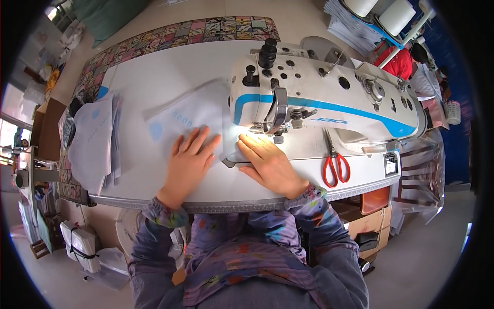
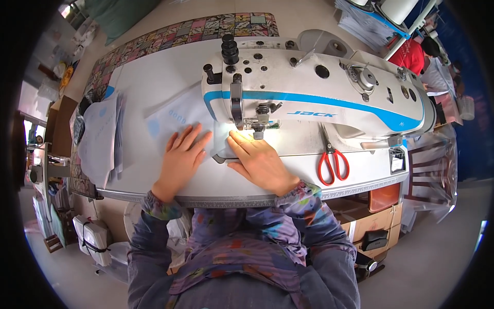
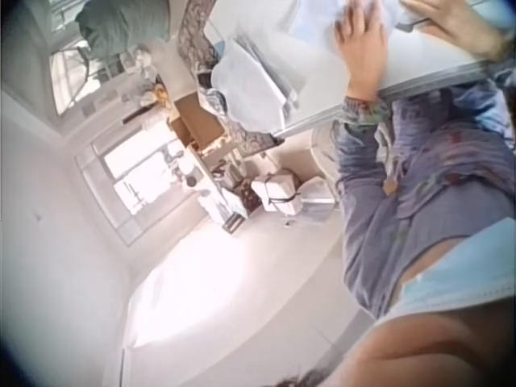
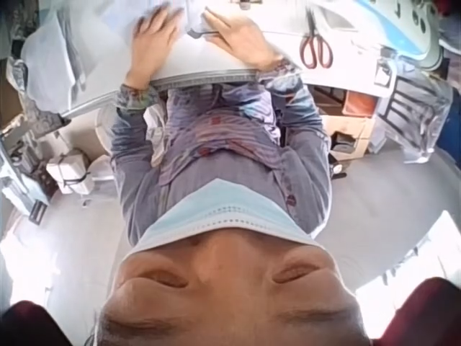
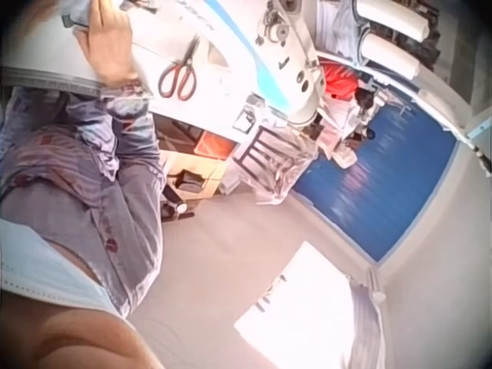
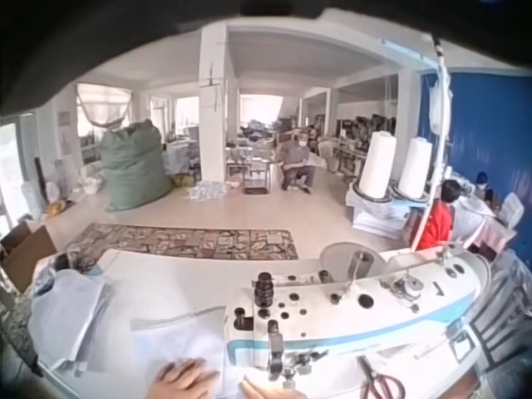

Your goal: Sew decorative patches onto pieces of white fabric using an industrial sewing machine.

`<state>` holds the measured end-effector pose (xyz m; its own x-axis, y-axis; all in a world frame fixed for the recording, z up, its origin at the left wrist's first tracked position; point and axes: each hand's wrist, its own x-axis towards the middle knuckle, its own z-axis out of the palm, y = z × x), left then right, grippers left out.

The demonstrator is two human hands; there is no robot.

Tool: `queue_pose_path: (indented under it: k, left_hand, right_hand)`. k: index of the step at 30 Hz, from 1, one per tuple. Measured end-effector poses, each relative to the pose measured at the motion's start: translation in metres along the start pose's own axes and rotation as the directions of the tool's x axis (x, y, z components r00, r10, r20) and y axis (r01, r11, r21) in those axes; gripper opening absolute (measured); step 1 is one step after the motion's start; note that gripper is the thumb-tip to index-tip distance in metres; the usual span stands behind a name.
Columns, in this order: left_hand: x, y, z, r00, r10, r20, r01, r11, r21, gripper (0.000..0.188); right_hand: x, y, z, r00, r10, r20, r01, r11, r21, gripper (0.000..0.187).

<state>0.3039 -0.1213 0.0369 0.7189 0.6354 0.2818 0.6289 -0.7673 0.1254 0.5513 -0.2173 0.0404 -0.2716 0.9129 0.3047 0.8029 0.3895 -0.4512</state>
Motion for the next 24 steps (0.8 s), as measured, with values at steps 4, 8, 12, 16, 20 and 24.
queue_pose_path:
  k: [4, 8, 12, 16, 20, 24]
  left_hand:
    - [-0.012, 0.027, -0.007, 0.999, -0.038, -0.007, 0.038, 0.999, 0.027, 0.054]
    - [-0.027, 0.051, -0.008, 0.999, -0.049, -0.005, 0.049, 0.996, 0.076, 0.057]
    - [-0.030, 0.062, -0.009, 0.999, -0.032, -0.006, 0.032, 0.999, 0.019, 0.056]
    - [-0.023, 0.056, -0.011, 1.000, -0.009, 0.004, 0.009, 0.993, -0.120, 0.055]
    - [-0.014, 0.038, -0.005, 1.000, 0.019, -0.014, -0.022, 0.968, -0.249, 0.055]
    - [0.000, 0.020, -0.002, 0.998, 0.058, 0.017, -0.051, 0.954, -0.296, 0.052]
  right_hand:
    - [-0.001, 0.000, -0.002, 1.000, 0.001, -0.008, -0.001, 1.000, 0.004, 0.061]
    - [-0.002, 0.002, 0.000, 0.999, 0.010, -0.033, -0.009, 1.000, 0.026, 0.052]
    - [-0.002, 0.002, -0.001, 0.997, 0.011, -0.077, -0.007, 0.999, 0.051, 0.045]
    - [-0.003, 0.003, -0.001, 0.994, 0.007, -0.105, -0.002, 0.999, 0.049, 0.041]
    - [-0.003, 0.003, -0.002, 0.994, 0.015, -0.110, -0.010, 0.999, 0.051, 0.038]
    - [-0.004, 0.004, -0.002, 0.996, 0.016, -0.088, -0.012, 0.999, 0.047, 0.038]
